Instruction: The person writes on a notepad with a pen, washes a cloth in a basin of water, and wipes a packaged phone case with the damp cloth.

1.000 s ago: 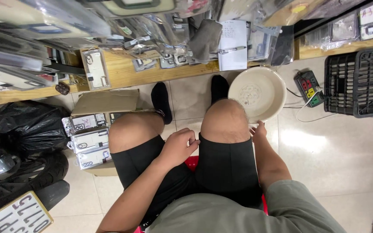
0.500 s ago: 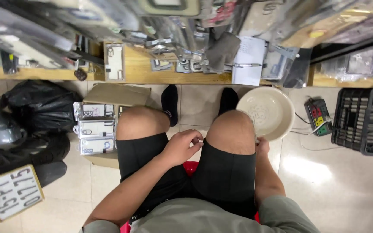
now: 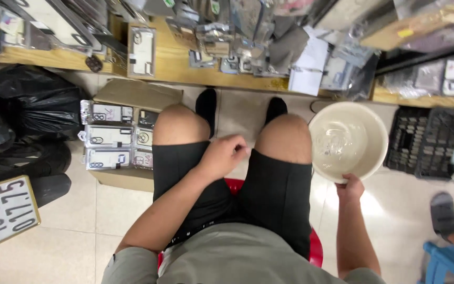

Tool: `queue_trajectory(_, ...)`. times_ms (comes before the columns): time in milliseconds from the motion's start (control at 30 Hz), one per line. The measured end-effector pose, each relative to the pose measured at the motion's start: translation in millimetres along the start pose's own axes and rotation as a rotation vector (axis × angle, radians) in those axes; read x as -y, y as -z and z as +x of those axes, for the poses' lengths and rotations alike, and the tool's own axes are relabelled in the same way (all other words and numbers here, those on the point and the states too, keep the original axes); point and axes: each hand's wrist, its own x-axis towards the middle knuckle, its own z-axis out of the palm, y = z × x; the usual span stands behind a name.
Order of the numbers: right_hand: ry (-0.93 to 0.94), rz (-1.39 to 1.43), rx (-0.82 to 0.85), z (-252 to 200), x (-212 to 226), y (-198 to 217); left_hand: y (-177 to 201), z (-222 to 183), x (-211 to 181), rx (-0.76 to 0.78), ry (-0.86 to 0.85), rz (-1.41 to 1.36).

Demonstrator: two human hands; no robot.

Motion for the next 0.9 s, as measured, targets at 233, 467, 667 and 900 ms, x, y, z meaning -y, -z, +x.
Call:
queue_trajectory(233,0.21,-0.072,0.022,-64,92,69,7,-17,4,-0.001,0.148,-0.125)
queue_trajectory(467,0.133,-0.207,-0.124,-255,200,-1,23,-23,-15,-0.192,0.004,-0.291)
queue_trajectory(667,0.235,-0.423,0.015,-322,246,-7,26,-29,-8,-0.358,-0.085,-0.438)
queue_trajectory(900,0.237,-0.363,0.384,-411,229,-73,26,-65,-8,-0.495,-0.193,-0.69)
